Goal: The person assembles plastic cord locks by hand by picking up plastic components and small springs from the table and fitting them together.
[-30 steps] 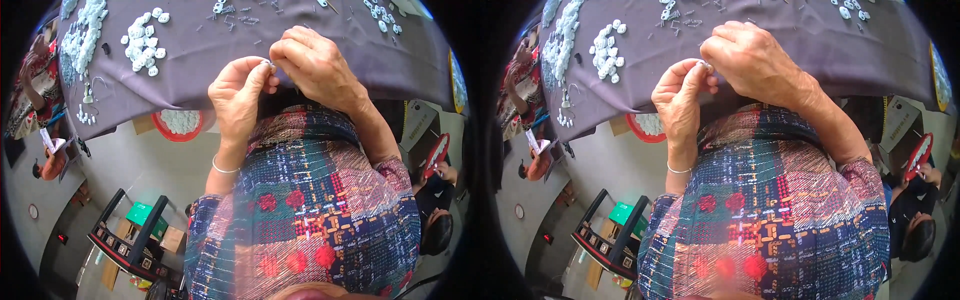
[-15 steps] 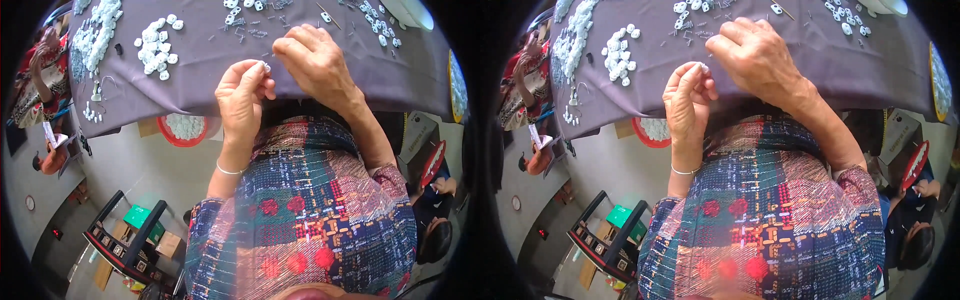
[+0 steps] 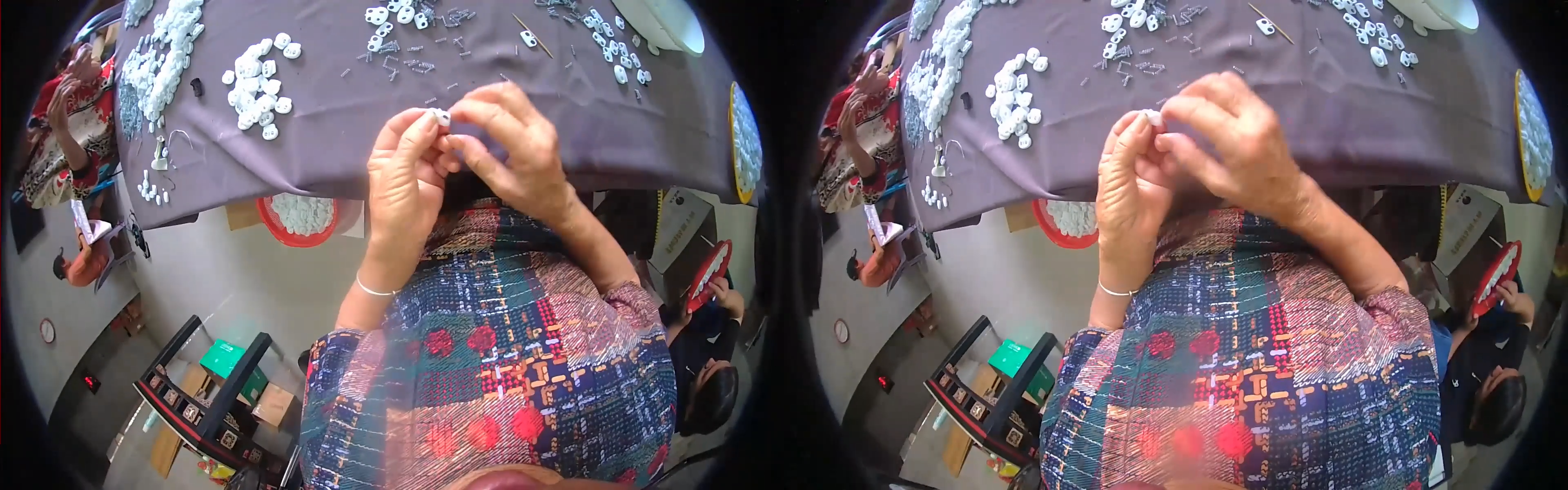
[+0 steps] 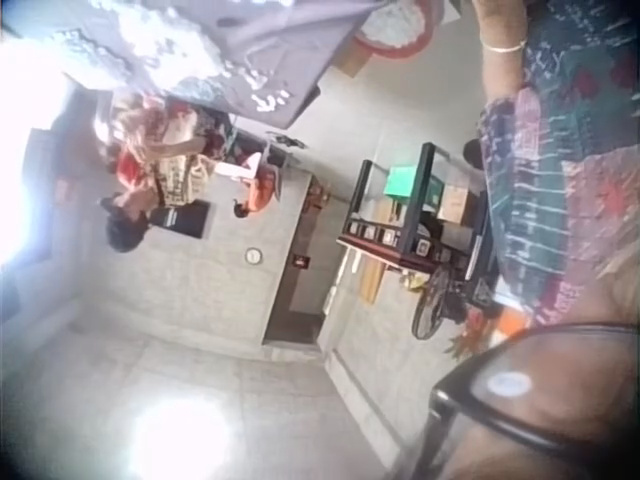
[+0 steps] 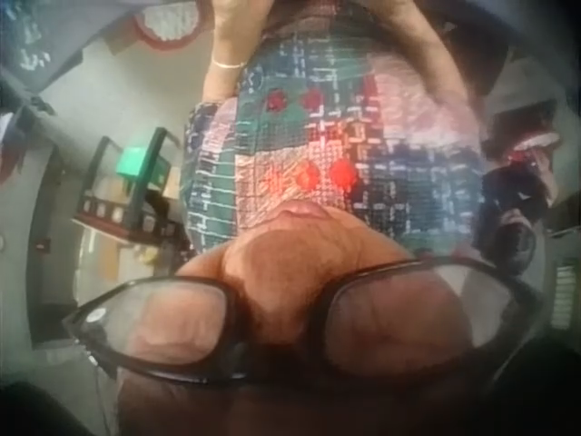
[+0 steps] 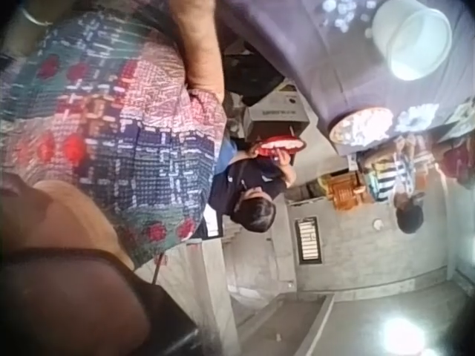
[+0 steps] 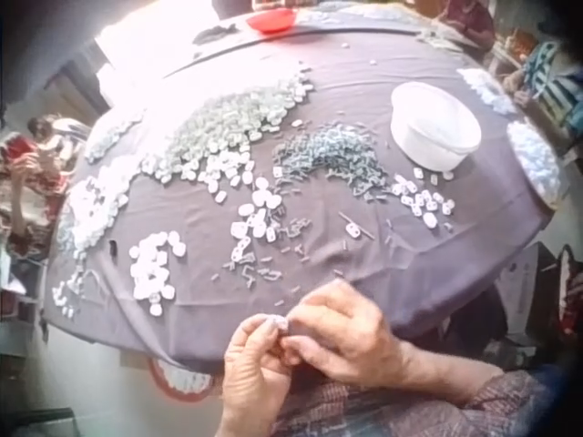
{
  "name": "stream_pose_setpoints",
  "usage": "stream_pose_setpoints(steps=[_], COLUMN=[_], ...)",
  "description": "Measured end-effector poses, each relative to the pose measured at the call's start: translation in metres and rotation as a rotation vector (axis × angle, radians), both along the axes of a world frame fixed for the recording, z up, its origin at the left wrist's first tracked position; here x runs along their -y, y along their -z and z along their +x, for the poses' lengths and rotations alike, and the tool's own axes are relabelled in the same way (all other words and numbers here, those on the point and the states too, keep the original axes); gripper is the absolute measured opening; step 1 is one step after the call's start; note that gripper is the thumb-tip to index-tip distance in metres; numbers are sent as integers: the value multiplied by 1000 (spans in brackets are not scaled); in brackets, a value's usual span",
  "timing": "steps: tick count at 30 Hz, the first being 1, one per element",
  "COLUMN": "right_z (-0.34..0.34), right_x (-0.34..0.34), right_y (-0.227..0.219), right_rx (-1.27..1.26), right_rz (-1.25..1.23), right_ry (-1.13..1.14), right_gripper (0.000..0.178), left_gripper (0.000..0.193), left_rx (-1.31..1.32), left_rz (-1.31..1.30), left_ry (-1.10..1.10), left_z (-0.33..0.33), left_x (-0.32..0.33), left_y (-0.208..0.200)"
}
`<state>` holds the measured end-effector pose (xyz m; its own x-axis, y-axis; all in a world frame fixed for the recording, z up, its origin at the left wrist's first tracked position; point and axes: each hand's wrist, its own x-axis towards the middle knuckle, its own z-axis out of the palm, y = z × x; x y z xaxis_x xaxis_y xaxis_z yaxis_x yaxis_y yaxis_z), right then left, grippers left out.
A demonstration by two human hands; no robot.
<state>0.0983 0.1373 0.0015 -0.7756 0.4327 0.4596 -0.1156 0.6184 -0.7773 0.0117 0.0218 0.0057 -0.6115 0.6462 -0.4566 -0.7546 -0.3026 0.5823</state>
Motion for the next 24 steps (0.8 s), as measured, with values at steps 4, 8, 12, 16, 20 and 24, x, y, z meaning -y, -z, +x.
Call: stream_pose_setpoints(steps=[4, 8, 12, 16, 20, 24], right_z=[4, 6, 11, 14, 15, 16], right_x=[17, 19, 8, 11, 17, 12], right_y=[5, 6, -1, -5, 2, 1], right_rx=[-16, -23, 26, 94, 73, 55], right_rz=[-314, -452, -232, -440, -704, -675], right_ry=[82, 104, 21, -28, 48, 42], right_gripper=[14, 8, 5, 5, 5, 5], left_gripper=[12, 12, 10, 9, 8, 5], left_rx=[103, 122, -126, -138, -172, -384], left_rz=[14, -11, -53, -49, -56, -116], left_ry=[31, 43, 142, 122, 13, 83], left_z=[10, 17, 16, 15, 18, 16], left_x=[-2, -1, 6, 4, -3, -4], left_y=[1, -1, -3, -2, -2, -6])
